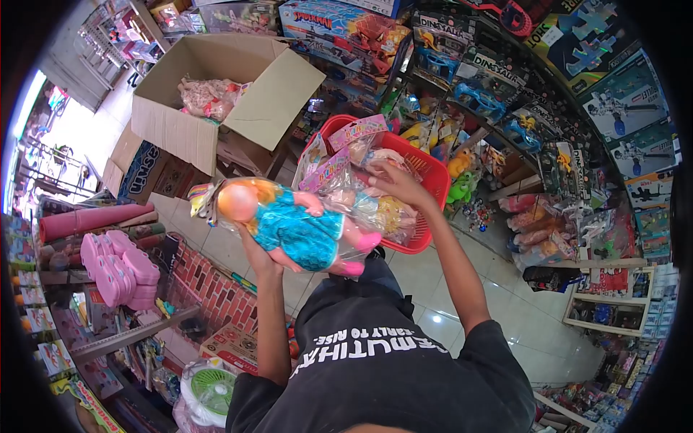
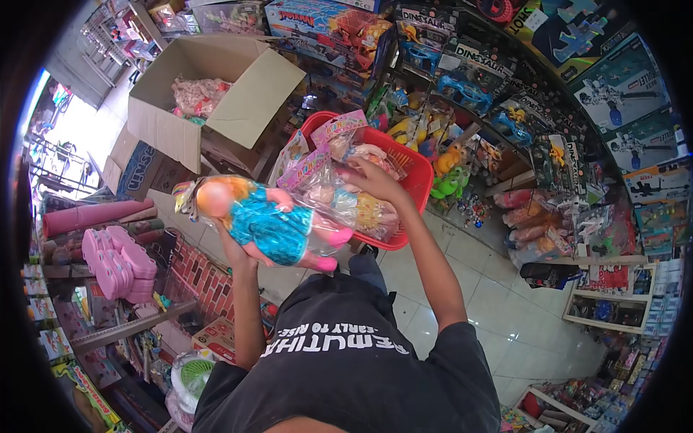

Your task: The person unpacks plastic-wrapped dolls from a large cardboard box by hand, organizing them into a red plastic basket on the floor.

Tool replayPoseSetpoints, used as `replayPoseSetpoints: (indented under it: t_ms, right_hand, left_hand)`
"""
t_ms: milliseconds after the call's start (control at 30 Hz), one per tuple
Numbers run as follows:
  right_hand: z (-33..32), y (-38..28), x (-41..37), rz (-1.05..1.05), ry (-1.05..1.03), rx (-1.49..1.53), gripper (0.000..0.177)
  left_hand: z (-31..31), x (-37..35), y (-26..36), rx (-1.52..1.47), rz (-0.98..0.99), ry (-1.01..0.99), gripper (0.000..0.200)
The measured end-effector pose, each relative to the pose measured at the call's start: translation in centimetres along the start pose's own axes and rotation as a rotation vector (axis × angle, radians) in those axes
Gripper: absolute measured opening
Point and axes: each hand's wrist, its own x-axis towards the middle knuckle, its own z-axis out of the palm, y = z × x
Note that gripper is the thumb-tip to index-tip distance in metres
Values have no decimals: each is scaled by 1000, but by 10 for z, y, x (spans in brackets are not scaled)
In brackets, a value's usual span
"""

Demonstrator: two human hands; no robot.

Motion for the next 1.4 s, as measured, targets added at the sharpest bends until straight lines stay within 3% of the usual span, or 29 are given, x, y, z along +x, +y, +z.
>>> replayPoseSetpoints:
  t_ms: [33,100,167,200,267,333,400,500,567,633,700,767,833,900,933,967,1033,1067,1167,1400]
  right_hand:
    - [-12,-32,-7,55,39,308,74]
    - [-18,-86,-21,-40,46,232,73]
    - [-7,-114,-34,-153,66,-298,82]
    - [6,-120,-40,-149,76,-297,82]
    - [28,-128,-50,-163,234,-603,98]
    - [32,-110,-47,-105,296,-615,103]
    - [25,-90,-42,-24,352,-600,108]
    - [4,-50,-26,-101,343,-573,107]
    - [-19,-38,-22,-126,297,-542,99]
    - [-36,-18,-13,-77,148,-533,89]
    - [-43,10,-6,-93,141,-497,84]
    - [-46,35,-3,-45,117,-575,83]
    - [-37,60,1,-43,93,-532,80]
    - [-21,69,-2,-82,226,-537,78]
    - [-18,70,-5,-73,244,-490,77]
    - [-14,74,-6,-75,238,-487,77]
    - [-5,83,-8,-82,328,-465,79]
    - [-4,83,-8,-86,324,-463,79]
    - [4,85,-7,-50,328,-439,80]
    - [3,90,-4,-49,308,-508,83]
  left_hand:
    - [8,-1,-5,39,-1,-7,59]
    - [33,-5,-15,55,-43,-32,57]
    - [56,-3,-31,85,-21,-87,56]
    - [66,-2,-40,45,-57,-111,55]
    - [91,0,-60,29,-60,-102,54]
    - [105,8,-75,9,-59,-88,54]
    - [110,23,-99,-59,-112,-201,54]
    - [115,43,-135,-60,-186,-153,53]
    - [116,51,-150,-58,-234,-159,54]
    - [114,56,-164,-58,-329,-287,56]
    - [103,62,-168,29,-418,-320,55]
    - [108,48,-150,490,-588,-486,49]
    - [104,50,-135,637,-664,-433,43]
    - [100,54,-122,1072,-409,-591,37]
    - [98,59,-118,1326,-143,-640,38]
    - [104,59,-118,1328,-146,-633,38]
    - [118,59,-119,1509,637,-640,37]
    - [121,63,-124,1554,777,-682,46]
    - [122,66,-140,1793,955,-711,55]
    - [101,70,-161,1802,825,-613,63]
